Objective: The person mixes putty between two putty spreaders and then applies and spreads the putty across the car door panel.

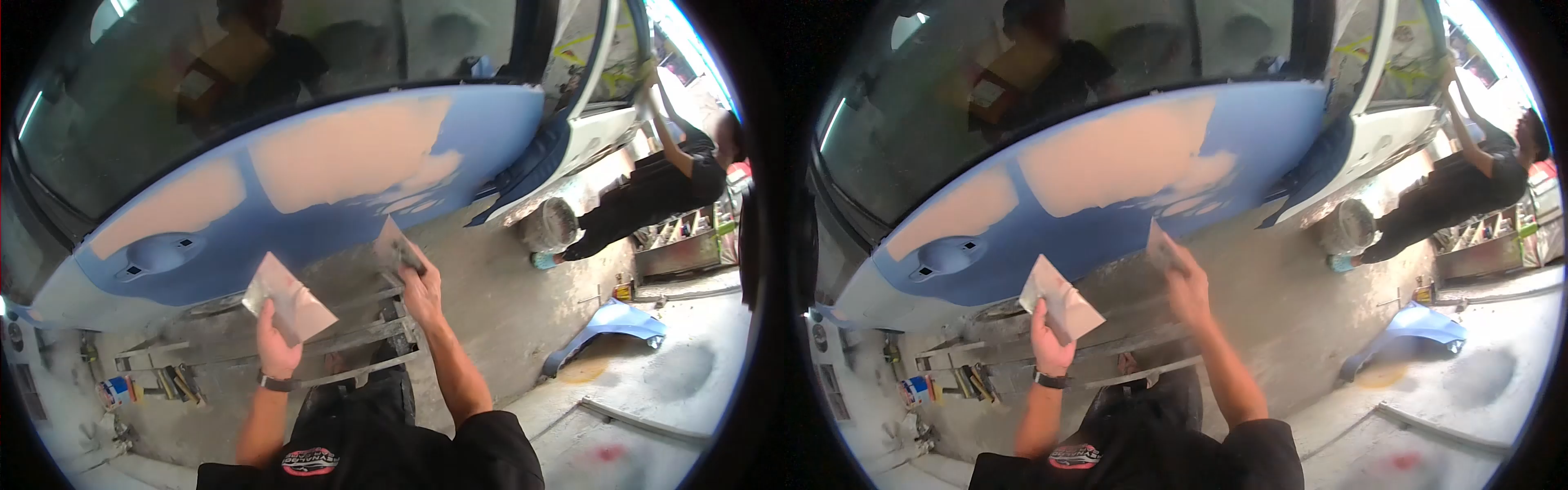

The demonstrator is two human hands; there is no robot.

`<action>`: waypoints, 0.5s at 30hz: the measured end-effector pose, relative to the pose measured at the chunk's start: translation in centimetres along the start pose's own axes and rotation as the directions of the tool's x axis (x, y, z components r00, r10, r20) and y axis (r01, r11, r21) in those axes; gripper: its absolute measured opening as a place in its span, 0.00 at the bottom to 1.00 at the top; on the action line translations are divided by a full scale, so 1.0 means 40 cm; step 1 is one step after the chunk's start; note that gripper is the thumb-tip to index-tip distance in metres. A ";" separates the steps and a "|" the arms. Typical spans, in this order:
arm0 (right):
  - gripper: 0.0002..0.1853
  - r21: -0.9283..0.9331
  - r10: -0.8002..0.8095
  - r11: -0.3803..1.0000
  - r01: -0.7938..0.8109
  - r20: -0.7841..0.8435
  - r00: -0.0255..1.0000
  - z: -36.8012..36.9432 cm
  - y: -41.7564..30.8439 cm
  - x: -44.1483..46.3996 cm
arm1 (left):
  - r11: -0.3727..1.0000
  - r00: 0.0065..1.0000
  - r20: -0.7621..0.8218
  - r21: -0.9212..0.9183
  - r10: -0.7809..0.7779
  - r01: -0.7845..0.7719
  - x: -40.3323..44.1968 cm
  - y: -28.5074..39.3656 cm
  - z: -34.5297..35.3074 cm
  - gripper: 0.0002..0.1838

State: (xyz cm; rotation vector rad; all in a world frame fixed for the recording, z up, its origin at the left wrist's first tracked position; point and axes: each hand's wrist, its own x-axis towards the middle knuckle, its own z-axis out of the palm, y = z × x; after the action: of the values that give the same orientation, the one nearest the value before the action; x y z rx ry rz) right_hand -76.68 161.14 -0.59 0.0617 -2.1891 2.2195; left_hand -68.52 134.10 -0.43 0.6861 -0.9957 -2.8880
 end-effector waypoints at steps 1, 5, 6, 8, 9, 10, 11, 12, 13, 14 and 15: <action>0.34 0.012 -0.036 0.999 0.036 0.042 0.998 0.006 -0.081 -0.043 | 1.000 1.000 -0.005 -0.019 -0.012 0.012 -0.011 -0.014 0.030 0.26; 0.35 -0.139 -0.339 0.899 0.416 0.381 0.860 0.067 -0.321 -0.163 | 0.958 0.970 0.149 0.187 0.190 -0.217 -0.055 -0.044 0.153 0.25; 0.38 -0.258 -0.330 0.855 0.449 0.397 0.857 0.077 -0.330 -0.186 | 0.970 0.975 0.161 0.166 0.150 -0.177 -0.064 -0.024 0.165 0.24; 0.38 -0.550 -0.264 0.630 0.549 0.512 0.817 0.042 -0.331 -0.213 | 0.987 0.980 0.187 0.129 0.072 -0.097 -0.094 0.024 0.181 0.23; 0.38 -0.657 -0.214 0.474 0.586 0.559 0.801 0.019 -0.331 -0.226 | 0.999 0.985 0.171 -0.009 -0.036 0.038 -0.116 0.046 0.190 0.22; 0.34 -0.724 -0.199 0.295 0.624 0.592 0.781 0.010 -0.334 -0.250 | 0.974 0.974 0.174 -0.147 -0.144 0.171 -0.136 0.068 0.203 0.21; 0.33 -0.701 -0.228 0.482 0.526 0.480 0.847 0.021 -0.337 -0.279 | 0.914 0.948 0.191 -0.273 -0.256 0.301 -0.151 0.087 0.206 0.20; 0.31 -0.633 -0.228 0.652 0.418 0.362 0.904 0.032 -0.338 -0.310 | 0.716 0.723 0.548 -0.289 -0.421 0.636 -0.129 0.075 0.142 0.20; 0.30 -0.525 -0.201 0.794 0.306 0.249 0.948 0.042 -0.343 -0.336 | 0.574 0.424 0.806 -0.132 -0.413 0.809 -0.114 0.036 0.097 0.20; 0.29 -0.499 -0.242 0.798 0.338 0.250 0.938 0.066 -0.373 -0.371 | 0.657 0.530 0.661 -0.074 -0.531 0.750 -0.151 0.026 0.102 0.21; 0.29 -0.469 -0.282 0.802 0.370 0.249 0.926 0.102 -0.426 -0.408 | 0.722 0.630 0.483 0.006 -0.608 0.692 -0.186 0.020 0.116 0.22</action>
State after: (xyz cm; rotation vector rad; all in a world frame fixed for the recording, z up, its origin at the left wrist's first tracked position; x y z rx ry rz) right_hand -59.56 157.49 15.74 0.5872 -2.5388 1.4481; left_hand -63.78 137.28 6.28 0.4113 -0.5285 -3.8703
